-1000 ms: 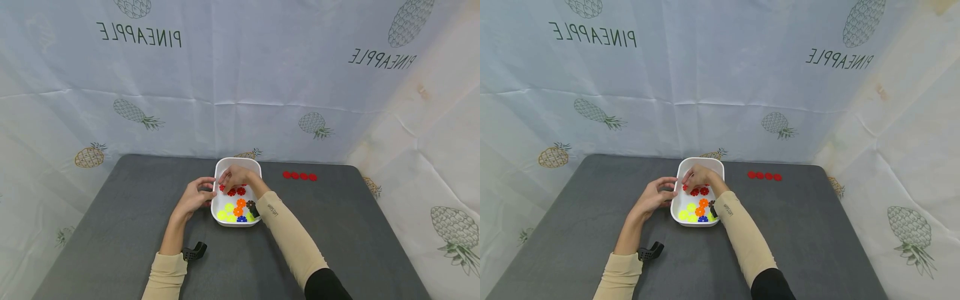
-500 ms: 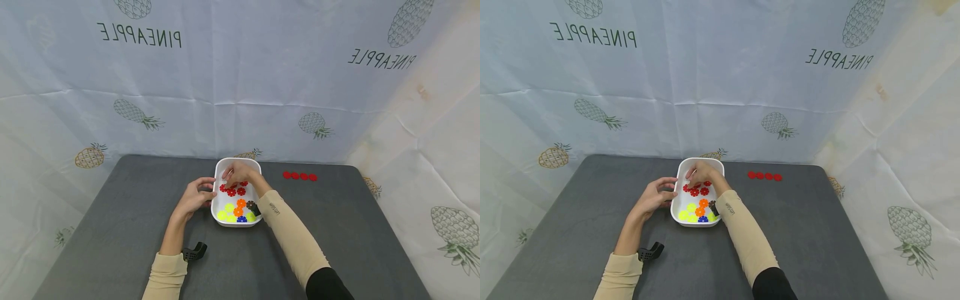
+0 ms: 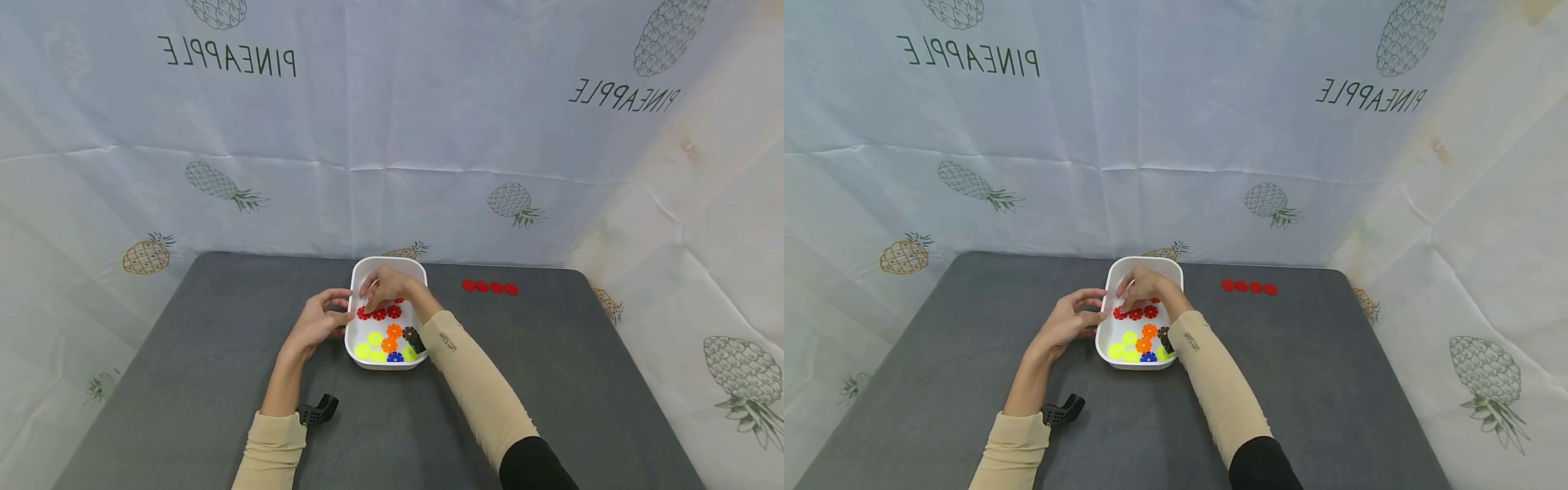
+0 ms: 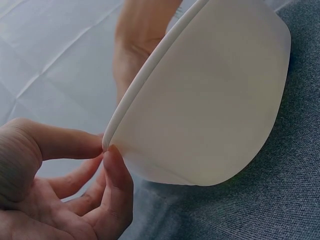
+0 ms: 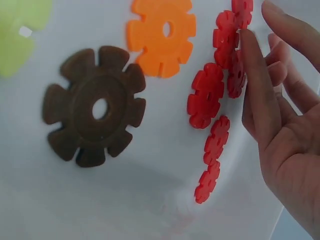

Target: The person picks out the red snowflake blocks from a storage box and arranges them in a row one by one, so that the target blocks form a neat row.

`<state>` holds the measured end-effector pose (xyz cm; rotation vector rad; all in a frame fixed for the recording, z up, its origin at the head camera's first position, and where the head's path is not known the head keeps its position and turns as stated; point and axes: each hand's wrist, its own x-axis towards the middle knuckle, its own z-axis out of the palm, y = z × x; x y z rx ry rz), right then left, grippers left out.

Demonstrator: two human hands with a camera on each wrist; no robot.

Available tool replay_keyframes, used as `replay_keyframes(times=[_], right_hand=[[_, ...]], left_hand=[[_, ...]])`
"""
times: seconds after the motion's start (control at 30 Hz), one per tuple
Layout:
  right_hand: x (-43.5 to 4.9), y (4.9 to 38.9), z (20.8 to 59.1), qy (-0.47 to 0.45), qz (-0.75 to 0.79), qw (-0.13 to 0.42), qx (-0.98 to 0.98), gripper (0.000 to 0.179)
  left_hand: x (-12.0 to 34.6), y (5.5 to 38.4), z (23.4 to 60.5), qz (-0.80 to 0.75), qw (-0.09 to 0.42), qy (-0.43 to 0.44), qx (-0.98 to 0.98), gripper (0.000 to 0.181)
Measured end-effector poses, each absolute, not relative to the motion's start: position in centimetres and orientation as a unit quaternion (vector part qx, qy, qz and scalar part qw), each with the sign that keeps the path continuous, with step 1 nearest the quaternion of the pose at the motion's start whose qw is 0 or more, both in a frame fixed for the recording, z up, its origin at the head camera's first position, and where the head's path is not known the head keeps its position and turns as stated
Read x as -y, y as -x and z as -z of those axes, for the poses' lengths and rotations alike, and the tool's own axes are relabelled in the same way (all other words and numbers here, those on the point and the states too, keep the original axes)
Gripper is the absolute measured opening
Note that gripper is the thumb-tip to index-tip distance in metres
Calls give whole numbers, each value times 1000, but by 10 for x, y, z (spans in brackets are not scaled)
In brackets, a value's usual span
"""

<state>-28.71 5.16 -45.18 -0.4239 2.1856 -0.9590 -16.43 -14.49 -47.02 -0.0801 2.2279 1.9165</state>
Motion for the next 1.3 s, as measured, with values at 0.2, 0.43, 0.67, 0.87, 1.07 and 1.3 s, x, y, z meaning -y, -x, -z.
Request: replay_keyframes(times=[0.2, 0.43, 0.67, 0.87, 1.07, 1.3], right_hand=[[-50, 285, 449, 151, 372, 374, -836, 28], [-47, 282, 452, 160, 363, 364, -842, 32], [-43, 279, 456, 184, 357, 351, -846, 35], [-41, 276, 458, 204, 349, 341, -848, 43], [-43, 274, 459, 210, 345, 328, -854, 43], [-47, 276, 461, 201, 365, 325, -849, 39]], left_hand=[[145, 164, 470, -649, 102, 25, -754, 53], [144, 164, 471, -649, 105, 26, -753, 53], [144, 164, 470, -647, 107, 26, -755, 53], [145, 164, 469, -647, 105, 23, -755, 53], [145, 163, 468, -649, 107, 23, -753, 53], [144, 163, 468, -651, 108, 20, -751, 53]])
